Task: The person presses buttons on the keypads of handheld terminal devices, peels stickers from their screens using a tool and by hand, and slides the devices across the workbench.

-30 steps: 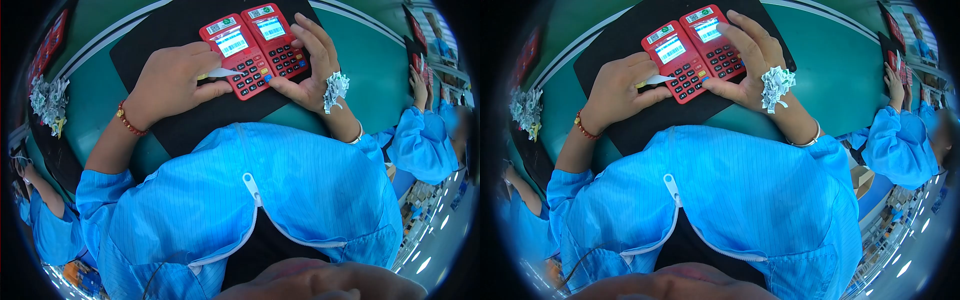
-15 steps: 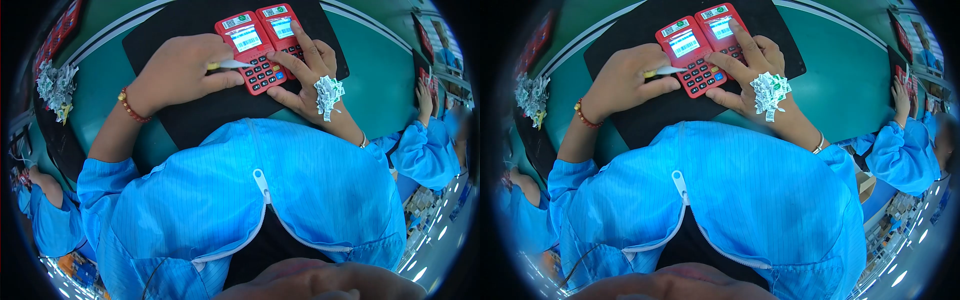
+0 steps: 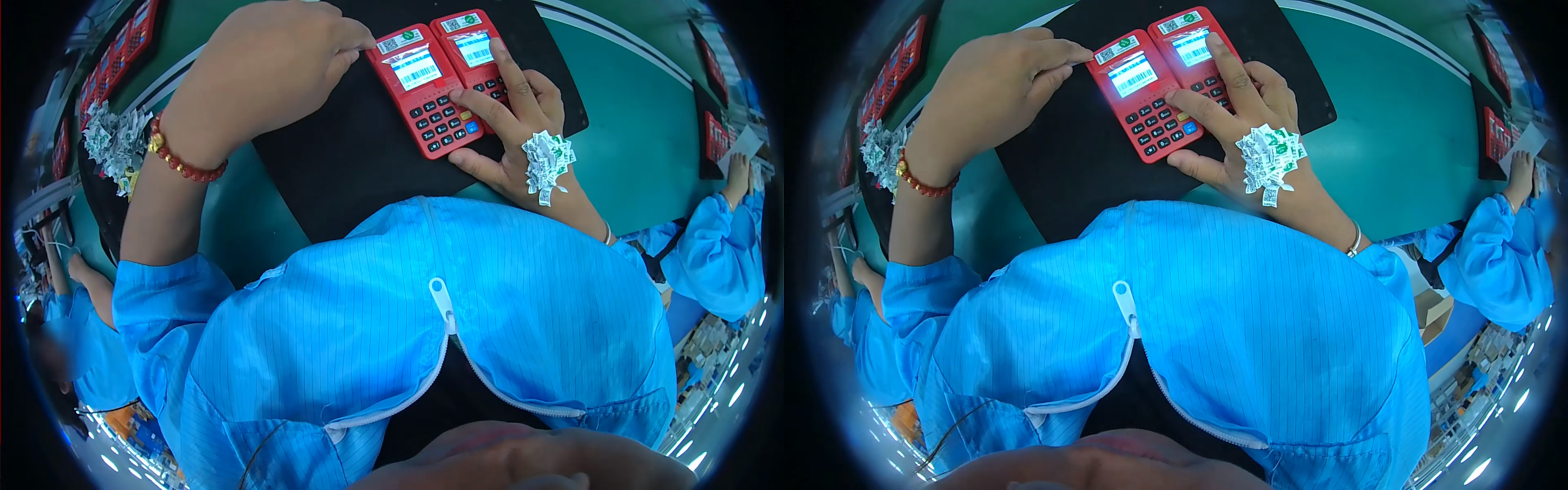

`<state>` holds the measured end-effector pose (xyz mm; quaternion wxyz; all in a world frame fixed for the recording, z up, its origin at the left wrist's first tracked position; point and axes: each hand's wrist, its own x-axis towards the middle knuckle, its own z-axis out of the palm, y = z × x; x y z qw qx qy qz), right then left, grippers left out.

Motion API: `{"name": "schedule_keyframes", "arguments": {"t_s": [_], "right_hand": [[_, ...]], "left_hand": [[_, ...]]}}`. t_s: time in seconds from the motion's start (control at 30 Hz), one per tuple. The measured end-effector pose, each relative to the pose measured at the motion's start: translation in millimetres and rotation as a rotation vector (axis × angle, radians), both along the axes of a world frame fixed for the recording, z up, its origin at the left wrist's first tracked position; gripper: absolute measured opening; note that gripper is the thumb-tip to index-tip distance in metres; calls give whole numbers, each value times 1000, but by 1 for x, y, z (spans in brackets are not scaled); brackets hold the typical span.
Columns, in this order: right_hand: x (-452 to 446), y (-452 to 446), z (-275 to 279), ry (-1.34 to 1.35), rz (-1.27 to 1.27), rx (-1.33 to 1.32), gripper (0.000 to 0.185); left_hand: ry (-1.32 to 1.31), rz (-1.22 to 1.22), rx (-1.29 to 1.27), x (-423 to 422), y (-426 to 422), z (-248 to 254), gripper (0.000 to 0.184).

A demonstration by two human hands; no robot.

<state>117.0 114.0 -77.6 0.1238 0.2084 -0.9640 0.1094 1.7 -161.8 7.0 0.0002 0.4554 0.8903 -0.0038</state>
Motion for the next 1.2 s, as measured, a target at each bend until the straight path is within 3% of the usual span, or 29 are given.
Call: {"name": "schedule_keyframes", "arguments": {"t_s": [0.33,0.43,0.6,0.63,0.73,0.9,1.03,1.1,1.17,1.2], "right_hand": [[-2,7,-2,19,28,-28,65],[-1,4,-2,-9,8,-28,59],[-2,-3,3,-16,-1,-9,58],[-2,-2,1,-6,0,-15,57],[0,1,1,-4,-1,-38,56],[0,0,3,6,-1,-17,58],[3,-6,3,-36,-16,-27,59],[4,-7,4,-40,-10,2,60],[4,-7,3,-37,-8,5,60],[5,-6,4,-33,-11,5,60]], "left_hand": [[-7,-184,-116,-21,22,13,22],[-7,-161,-3,-14,14,-4,22],[-5,176,383,7,16,-59,30],[20,147,488,5,19,-62,31],[-161,134,439,-10,11,-47,33],[-107,10,347,-16,22,-44,31],[10,46,525,-8,35,-66,31],[-190,361,821,-10,40,-74,31],[-270,390,1019,-8,56,-42,24],[-186,261,1060,2,69,-27,23]]}}
